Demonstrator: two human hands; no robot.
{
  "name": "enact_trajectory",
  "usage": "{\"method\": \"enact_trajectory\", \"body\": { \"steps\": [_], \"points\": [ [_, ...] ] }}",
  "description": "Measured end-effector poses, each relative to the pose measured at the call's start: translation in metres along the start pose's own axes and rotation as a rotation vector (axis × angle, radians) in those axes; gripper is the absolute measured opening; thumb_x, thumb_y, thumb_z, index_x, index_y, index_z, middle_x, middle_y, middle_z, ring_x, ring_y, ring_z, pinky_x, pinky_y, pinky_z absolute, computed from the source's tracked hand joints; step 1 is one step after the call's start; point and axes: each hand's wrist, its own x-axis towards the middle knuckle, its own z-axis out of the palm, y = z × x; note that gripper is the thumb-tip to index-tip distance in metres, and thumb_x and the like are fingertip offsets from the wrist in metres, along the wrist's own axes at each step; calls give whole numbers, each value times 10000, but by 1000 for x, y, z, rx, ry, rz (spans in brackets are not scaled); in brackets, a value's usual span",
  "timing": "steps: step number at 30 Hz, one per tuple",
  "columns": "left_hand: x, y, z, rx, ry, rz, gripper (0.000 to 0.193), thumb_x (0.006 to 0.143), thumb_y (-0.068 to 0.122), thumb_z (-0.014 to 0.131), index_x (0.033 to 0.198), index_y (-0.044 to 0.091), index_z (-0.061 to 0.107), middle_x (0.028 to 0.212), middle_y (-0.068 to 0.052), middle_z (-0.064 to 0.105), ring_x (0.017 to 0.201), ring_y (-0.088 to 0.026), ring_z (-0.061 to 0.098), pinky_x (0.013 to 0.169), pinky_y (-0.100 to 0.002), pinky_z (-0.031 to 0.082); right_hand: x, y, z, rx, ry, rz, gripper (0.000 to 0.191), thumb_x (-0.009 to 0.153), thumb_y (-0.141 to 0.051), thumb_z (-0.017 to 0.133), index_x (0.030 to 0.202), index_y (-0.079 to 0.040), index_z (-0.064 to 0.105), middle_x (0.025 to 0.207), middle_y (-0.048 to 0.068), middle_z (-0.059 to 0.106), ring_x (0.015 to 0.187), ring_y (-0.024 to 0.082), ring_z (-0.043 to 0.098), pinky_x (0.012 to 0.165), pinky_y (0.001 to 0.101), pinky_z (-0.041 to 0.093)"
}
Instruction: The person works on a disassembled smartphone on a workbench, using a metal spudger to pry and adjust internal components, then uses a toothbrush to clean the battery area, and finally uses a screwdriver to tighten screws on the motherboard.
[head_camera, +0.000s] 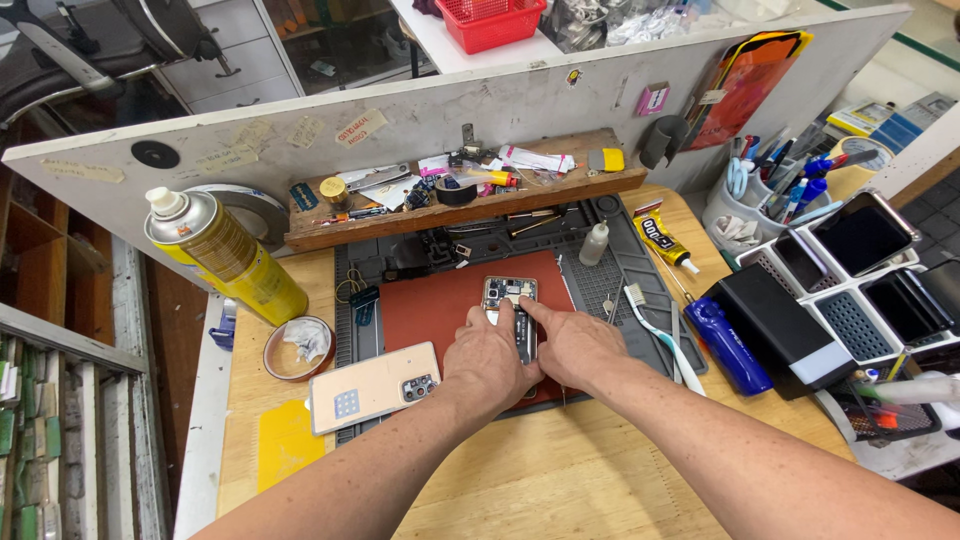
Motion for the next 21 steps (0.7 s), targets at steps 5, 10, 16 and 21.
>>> {"method": "enact_trajectory", "body": {
  "steps": [5,10,16,21],
  "points": [
    [4,-2,2,5,11,14,949,848,489,767,1548,76,276,1326,-241,446,1215,-394,573,949,-435,579,1,2,1,23,56,-46,748,882,-223,618,1566,-375,355,1266,96,694,1211,284,649,1037,451,513],
    [4,-3,1,-6,22,16,886,861,502,740,1505,52,330,1338,-261,460,1218,-413,592,973,-441,574,1,12,3,92,99,66,773,902,-207,574,1611,-287,277,1243,191,696,1163,345,676,1037,463,517],
    [3,-2,-5,-41,-10,-6,836,831,475,765,1464,96,373,1365,-240,446,1249,-418,563,985,-469,561,17,37,4,76,92,128,775,929,-132,492,1639,-238,200,1266,237,672,1179,370,666,1045,473,505],
    [1,-3,-6,-32,-6,29,860,839,477,752,1489,85,347,1365,-244,444,1243,-417,568,986,-464,561,30,54,12,65,56,111,858,887,-45,497,1648,-210,136,1364,216,628,1265,344,620,1092,461,473]
  ]
}}
